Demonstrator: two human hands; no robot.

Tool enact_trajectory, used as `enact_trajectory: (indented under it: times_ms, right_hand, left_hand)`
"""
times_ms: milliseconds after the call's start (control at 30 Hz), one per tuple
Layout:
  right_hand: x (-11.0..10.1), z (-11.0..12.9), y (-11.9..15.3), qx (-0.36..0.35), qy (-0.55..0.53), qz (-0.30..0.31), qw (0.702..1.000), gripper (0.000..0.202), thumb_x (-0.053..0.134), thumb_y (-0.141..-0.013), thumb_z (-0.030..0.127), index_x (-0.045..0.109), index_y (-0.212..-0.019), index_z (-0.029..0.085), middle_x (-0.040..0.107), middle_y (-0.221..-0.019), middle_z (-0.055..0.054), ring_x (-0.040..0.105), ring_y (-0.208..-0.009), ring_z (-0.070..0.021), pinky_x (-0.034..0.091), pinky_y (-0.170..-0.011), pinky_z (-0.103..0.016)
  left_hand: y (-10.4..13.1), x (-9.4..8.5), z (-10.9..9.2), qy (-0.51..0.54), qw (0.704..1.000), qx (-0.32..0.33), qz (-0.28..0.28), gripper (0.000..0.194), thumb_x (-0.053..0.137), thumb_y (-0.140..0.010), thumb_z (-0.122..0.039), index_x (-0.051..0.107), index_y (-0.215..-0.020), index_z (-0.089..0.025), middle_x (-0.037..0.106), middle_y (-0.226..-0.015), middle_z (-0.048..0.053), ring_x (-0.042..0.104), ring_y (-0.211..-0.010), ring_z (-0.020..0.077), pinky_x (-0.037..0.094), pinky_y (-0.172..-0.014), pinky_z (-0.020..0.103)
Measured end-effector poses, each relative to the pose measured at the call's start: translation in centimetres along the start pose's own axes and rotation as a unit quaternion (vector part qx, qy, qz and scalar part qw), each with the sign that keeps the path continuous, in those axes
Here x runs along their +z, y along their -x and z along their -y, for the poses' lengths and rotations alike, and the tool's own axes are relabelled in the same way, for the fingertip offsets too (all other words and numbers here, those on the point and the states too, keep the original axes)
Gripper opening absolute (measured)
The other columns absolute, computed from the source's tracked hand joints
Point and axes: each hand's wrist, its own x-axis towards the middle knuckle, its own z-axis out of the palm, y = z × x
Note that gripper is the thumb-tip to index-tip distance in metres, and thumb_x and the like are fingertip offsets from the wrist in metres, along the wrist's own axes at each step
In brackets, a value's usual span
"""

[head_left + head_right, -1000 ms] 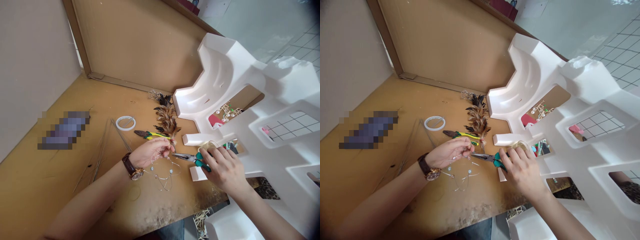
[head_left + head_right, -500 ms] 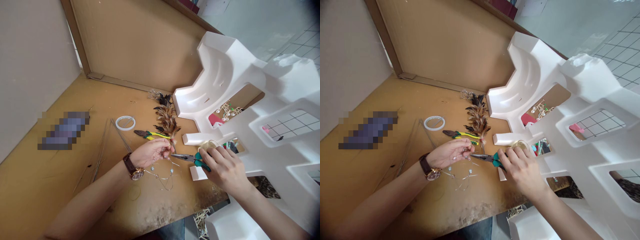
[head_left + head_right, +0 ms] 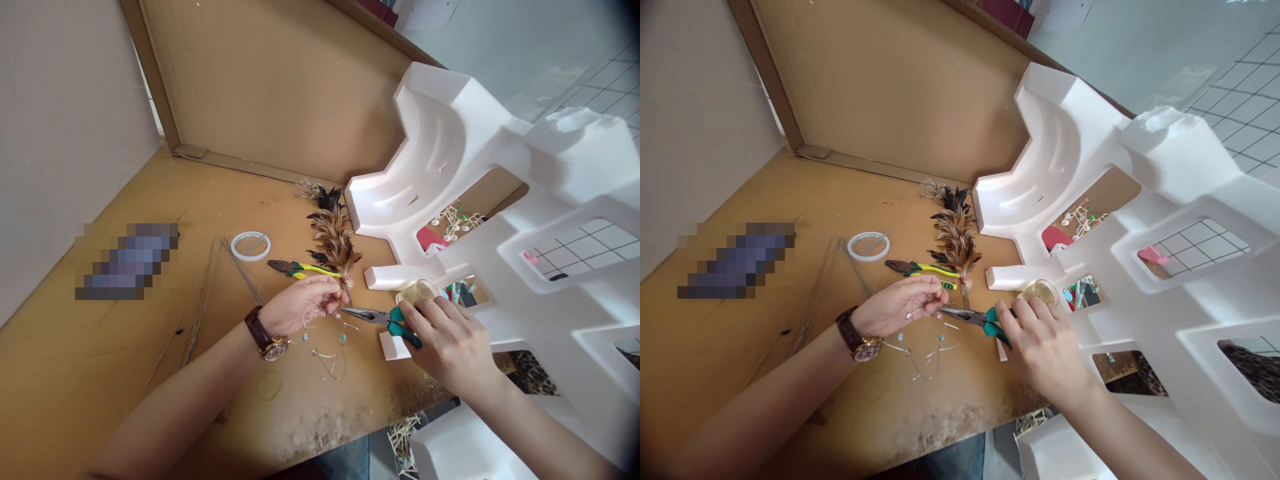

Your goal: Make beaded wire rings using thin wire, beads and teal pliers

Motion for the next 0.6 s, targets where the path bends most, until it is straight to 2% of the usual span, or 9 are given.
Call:
enact_trajectory:
  times_ms: [167,233,333,433,500,600]
  right_hand:
    - [0.3,0.1,0.3,0.0,0.024,-0.024,0.999,0.03,0.049,-0.078,0.016,0.057,-0.108,0.019,0.061,-0.083,-0.006,0.046,-0.074,-0.0211,0.033,-0.067,-0.034]
    - [0.3,0.1,0.2,-0.003,0.022,-0.032,0.999,0.03,0.05,-0.078,0.017,0.057,-0.108,0.018,0.061,-0.084,-0.006,0.047,-0.074,-0.0212,0.034,-0.066,-0.034]
    - [0.1,0.1,-0.1,0.009,-0.001,-0.032,0.999,0.027,0.052,-0.079,0.024,0.058,-0.105,0.018,0.06,-0.081,-0.006,0.048,-0.073,-0.0209,0.034,-0.064,-0.033]
    - [-0.2,0.1,-0.5,0.034,-0.053,-0.015,0.998,0.024,0.053,-0.078,0.026,0.059,-0.1,0.018,0.06,-0.079,-0.004,0.051,-0.072,-0.0193,0.034,-0.062,-0.03]
    - [-0.5,0.0,-0.7,0.05,-0.095,0.017,0.994,0.023,0.053,-0.076,0.025,0.059,-0.098,0.019,0.06,-0.079,-0.004,0.053,-0.073,-0.0187,0.034,-0.06,-0.028]
    - [-1.0,-0.2,-1.0,0.074,-0.158,0.098,0.98,0.023,0.053,-0.071,0.023,0.058,-0.094,0.021,0.059,-0.077,-0.003,0.055,-0.071,-0.0181,0.033,-0.057,-0.027]
  left_hand:
    - [-0.2,-0.5,0.1,0.073,0.996,-0.052,0.018,0.006,0.056,-0.078,-0.018,0.059,-0.076,-0.014,0.059,-0.075,0.001,0.045,-0.055,0.0063,0.043,-0.064,0.025]
    - [-0.3,-0.6,0.2,0.082,0.995,-0.054,0.021,0.005,0.057,-0.078,-0.018,0.059,-0.077,-0.013,0.059,-0.076,0.002,0.046,-0.057,0.0063,0.043,-0.065,0.025]
    - [-0.2,-0.4,0.3,0.056,0.998,0.005,0.016,0.006,0.057,-0.078,-0.018,0.059,-0.077,-0.013,0.059,-0.077,0.002,0.045,-0.057,0.0059,0.042,-0.067,0.025]
    - [0.1,0.0,0.1,-0.021,0.996,0.085,0.014,0.011,0.054,-0.08,-0.019,0.058,-0.073,-0.012,0.06,-0.077,0.003,0.042,-0.056,0.0056,0.038,-0.065,0.022]
    - [0.3,0.2,0.0,-0.085,0.989,0.122,0.012,0.013,0.053,-0.081,-0.02,0.056,-0.071,-0.012,0.061,-0.076,0.003,0.041,-0.056,0.0063,0.036,-0.062,0.022]
    - [0.5,0.4,-0.2,-0.173,0.97,0.173,0.007,0.013,0.052,-0.082,-0.021,0.056,-0.073,-0.013,0.061,-0.076,0.003,0.041,-0.059,0.0081,0.034,-0.062,0.023]
